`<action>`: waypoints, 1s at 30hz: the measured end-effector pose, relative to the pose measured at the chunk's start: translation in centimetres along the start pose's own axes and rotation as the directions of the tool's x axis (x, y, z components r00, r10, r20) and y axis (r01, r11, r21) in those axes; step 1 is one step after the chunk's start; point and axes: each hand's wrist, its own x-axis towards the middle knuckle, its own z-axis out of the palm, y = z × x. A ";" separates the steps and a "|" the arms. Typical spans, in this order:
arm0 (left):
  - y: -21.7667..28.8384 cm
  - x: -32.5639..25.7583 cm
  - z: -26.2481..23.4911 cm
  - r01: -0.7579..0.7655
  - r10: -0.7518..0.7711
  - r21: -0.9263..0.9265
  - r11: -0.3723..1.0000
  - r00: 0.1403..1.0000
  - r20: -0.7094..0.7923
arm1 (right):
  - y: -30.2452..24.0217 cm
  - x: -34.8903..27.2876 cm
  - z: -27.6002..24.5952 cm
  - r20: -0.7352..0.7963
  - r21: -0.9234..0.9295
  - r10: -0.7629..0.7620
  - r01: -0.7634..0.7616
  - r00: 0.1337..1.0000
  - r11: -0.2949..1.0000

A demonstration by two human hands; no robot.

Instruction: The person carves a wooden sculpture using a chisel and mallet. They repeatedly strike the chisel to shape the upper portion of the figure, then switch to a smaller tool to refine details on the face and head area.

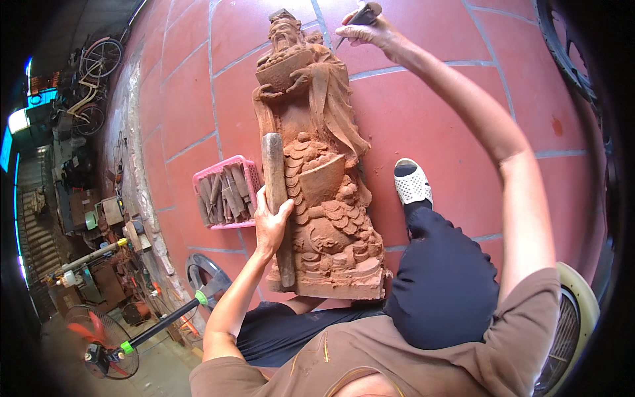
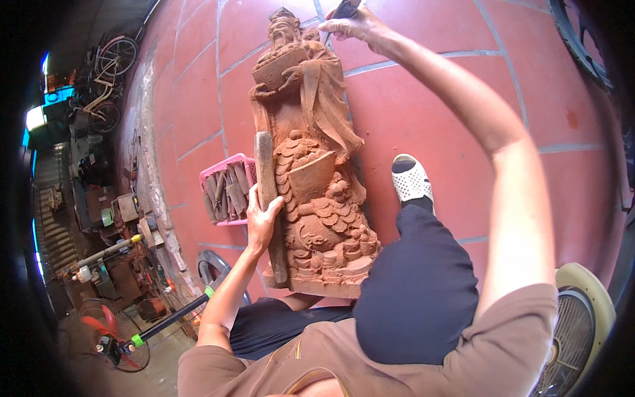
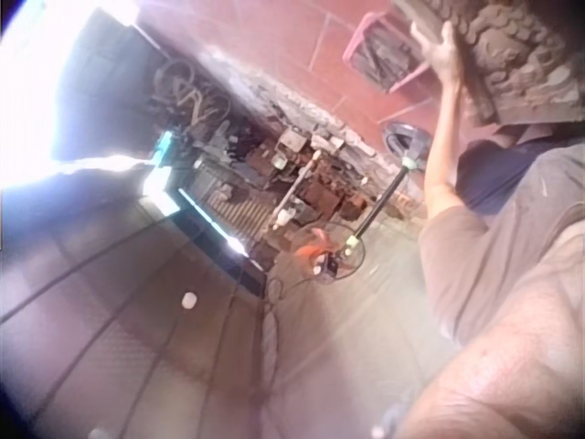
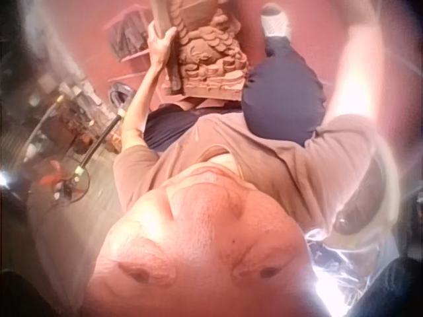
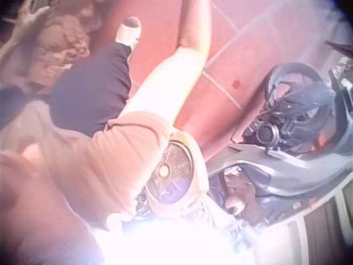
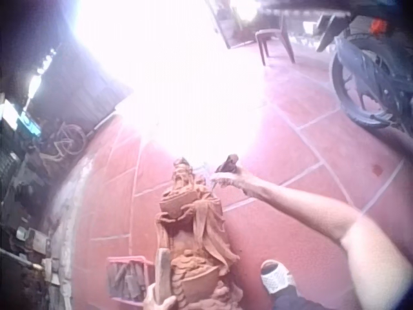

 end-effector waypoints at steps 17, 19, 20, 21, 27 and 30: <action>0.3 0.3 0.0 -0.010 0.010 -0.009 1.000 1.000 -0.001 | -3.5 4.2 6.3 0.264 -0.210 0.034 0.023 0.964 0.978; 0.1 0.1 -0.1 -0.011 0.010 -0.022 1.000 1.000 -0.006 | -2.8 3.3 7.0 0.248 -0.079 -0.034 0.055 0.968 0.995; -0.1 0.0 -0.1 -0.011 0.011 -0.029 1.000 1.000 -0.009 | -2.7 3.4 7.4 0.287 -0.104 -0.027 0.059 0.958 0.993; -0.1 0.1 0.0 -0.032 0.031 -0.018 0.999 0.999 -0.018 | -2.5 3.7 7.6 0.321 -0.133 -0.020 0.066 0.947 0.989; 0.0 0.2 -0.1 -0.032 0.031 -0.087 0.996 0.999 -0.012 | -2.7 4.7 8.6 0.375 -0.392 -0.110 0.265 0.921 0.881; 0.2 0.4 -0.3 -0.005 0.008 -0.142 0.990 1.000 0.023 | -2.6 4.7 9.2 0.328 -0.514 -0.217 0.366 0.919 0.775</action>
